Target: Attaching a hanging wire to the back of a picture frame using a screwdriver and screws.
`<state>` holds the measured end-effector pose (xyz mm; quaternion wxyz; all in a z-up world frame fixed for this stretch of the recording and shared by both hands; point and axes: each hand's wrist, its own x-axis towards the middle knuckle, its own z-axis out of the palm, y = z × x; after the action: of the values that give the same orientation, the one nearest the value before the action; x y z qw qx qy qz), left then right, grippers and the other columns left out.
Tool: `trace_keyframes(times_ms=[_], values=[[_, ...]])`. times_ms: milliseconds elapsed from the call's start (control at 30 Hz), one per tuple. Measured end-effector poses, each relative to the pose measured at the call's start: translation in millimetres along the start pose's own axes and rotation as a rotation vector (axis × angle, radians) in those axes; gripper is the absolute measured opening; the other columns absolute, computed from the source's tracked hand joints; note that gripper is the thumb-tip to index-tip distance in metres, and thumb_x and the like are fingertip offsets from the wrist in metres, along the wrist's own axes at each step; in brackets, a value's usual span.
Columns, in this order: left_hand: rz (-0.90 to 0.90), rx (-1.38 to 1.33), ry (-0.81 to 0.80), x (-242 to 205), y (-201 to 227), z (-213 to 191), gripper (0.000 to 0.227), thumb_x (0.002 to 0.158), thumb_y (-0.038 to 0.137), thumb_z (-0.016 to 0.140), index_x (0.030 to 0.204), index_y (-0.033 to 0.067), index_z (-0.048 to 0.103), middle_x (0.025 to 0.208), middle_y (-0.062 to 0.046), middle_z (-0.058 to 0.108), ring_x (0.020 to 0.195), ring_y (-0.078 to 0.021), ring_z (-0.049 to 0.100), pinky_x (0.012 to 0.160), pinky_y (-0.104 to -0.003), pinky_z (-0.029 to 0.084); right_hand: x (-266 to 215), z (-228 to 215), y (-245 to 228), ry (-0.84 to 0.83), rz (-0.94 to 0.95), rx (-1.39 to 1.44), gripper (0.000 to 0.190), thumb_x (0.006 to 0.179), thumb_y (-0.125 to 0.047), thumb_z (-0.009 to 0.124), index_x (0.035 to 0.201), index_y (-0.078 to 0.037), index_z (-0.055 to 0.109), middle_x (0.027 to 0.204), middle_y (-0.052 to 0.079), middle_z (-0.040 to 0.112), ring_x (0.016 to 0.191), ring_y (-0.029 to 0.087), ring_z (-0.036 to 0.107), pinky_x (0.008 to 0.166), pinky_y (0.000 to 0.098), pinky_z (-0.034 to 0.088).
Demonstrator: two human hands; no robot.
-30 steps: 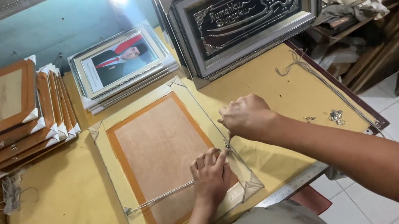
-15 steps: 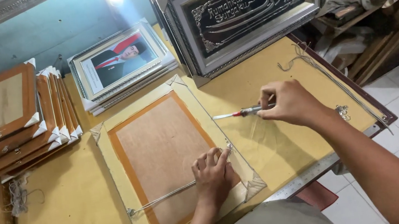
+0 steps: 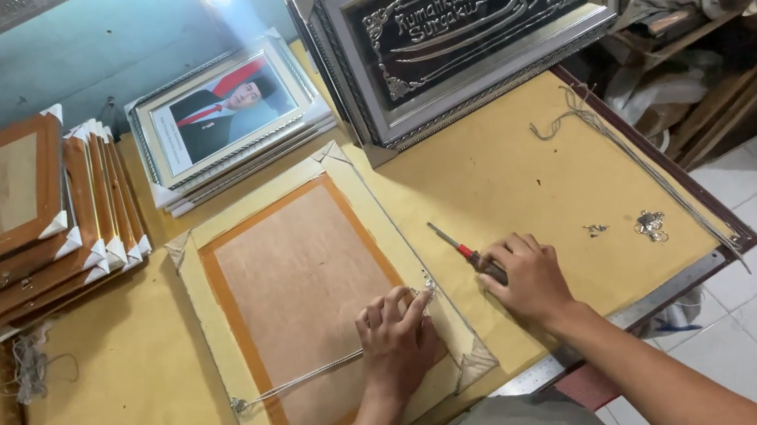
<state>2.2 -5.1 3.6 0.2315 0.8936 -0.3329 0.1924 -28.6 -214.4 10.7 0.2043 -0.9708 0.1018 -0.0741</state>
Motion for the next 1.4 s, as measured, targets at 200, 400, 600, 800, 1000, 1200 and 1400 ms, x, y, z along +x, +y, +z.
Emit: trace_keyframes(times_ms=[200,400,600,800,1000,1200,1400], values=[[-0.011,-0.001,-0.012,-1,0,-1,0.032,0.072,0.019,0.054,0.104,0.0234,0.060,0.103,-0.001,0.053,0.092,-0.0243,0.047,0.076,-0.042,0.035,20,12,-39,-0.040,-0.294,0.077,0.018,0.076,-0.034,0.062,0.092,-0.028,0.067,0.091,-0.008,0.065,0.083,0.017,0.054,0.070,0.0401,0.035],[-0.050,-0.026,-0.074,-2,-2,0,0.033,0.073,0.021,0.052,0.105,0.0219,0.060,0.105,-0.001,0.053,0.093,-0.0248,0.047,0.078,-0.044,0.034,25,21,-45,-0.073,-0.355,0.034,0.010,0.079,-0.028,0.059,0.082,-0.023,0.068,0.086,-0.007,0.066,0.082,0.019,0.054,0.062,0.0416,0.034],[-0.071,-0.013,-0.099,-1,0,0,0.033,0.073,0.021,0.051,0.104,0.0259,0.060,0.109,-0.001,0.053,0.094,-0.0267,0.046,0.079,-0.043,0.034,25,8,-38,-0.127,-0.146,0.230,0.009,0.080,-0.026,0.058,0.082,-0.020,0.065,0.083,-0.005,0.065,0.084,0.019,0.055,0.070,0.0405,0.037],[-0.131,0.009,-0.162,0,3,-1,0.037,0.073,0.023,0.053,0.109,0.0300,0.057,0.109,0.001,0.054,0.096,-0.0271,0.047,0.080,-0.048,0.036,10,-37,14,0.053,0.213,0.256,0.019,0.078,-0.034,0.057,0.082,-0.018,0.068,0.081,-0.005,0.067,0.083,0.015,0.058,0.077,0.0392,0.036],[-0.318,-0.007,-0.269,2,-2,8,0.031,0.069,0.032,0.054,0.098,0.0339,0.062,0.108,0.006,0.053,0.102,-0.0269,0.046,0.075,-0.049,0.039,-15,-59,96,0.137,0.373,0.015,0.014,0.081,-0.036,0.055,0.078,-0.029,0.067,0.086,-0.008,0.059,0.089,0.022,0.045,0.069,0.0391,0.027],[-0.588,-0.015,-0.282,17,-4,22,0.016,0.068,0.045,0.062,0.080,0.0353,0.068,0.091,0.010,0.056,0.093,-0.0194,0.051,0.083,-0.045,0.032,-14,-57,128,0.113,0.311,0.089,0.013,0.079,-0.033,0.060,0.084,-0.026,0.070,0.086,-0.007,0.056,0.090,0.020,0.045,0.070,0.0379,0.025],[-0.525,0.024,-0.152,10,-2,30,0.025,0.067,0.042,0.065,0.091,0.0363,0.067,0.094,0.010,0.058,0.095,-0.0175,0.053,0.083,-0.046,0.034,-15,-67,138,0.235,0.409,0.218,0.023,0.083,-0.038,0.052,0.091,-0.024,0.068,0.087,-0.004,0.059,0.092,0.020,0.045,0.074,0.0366,0.023]])
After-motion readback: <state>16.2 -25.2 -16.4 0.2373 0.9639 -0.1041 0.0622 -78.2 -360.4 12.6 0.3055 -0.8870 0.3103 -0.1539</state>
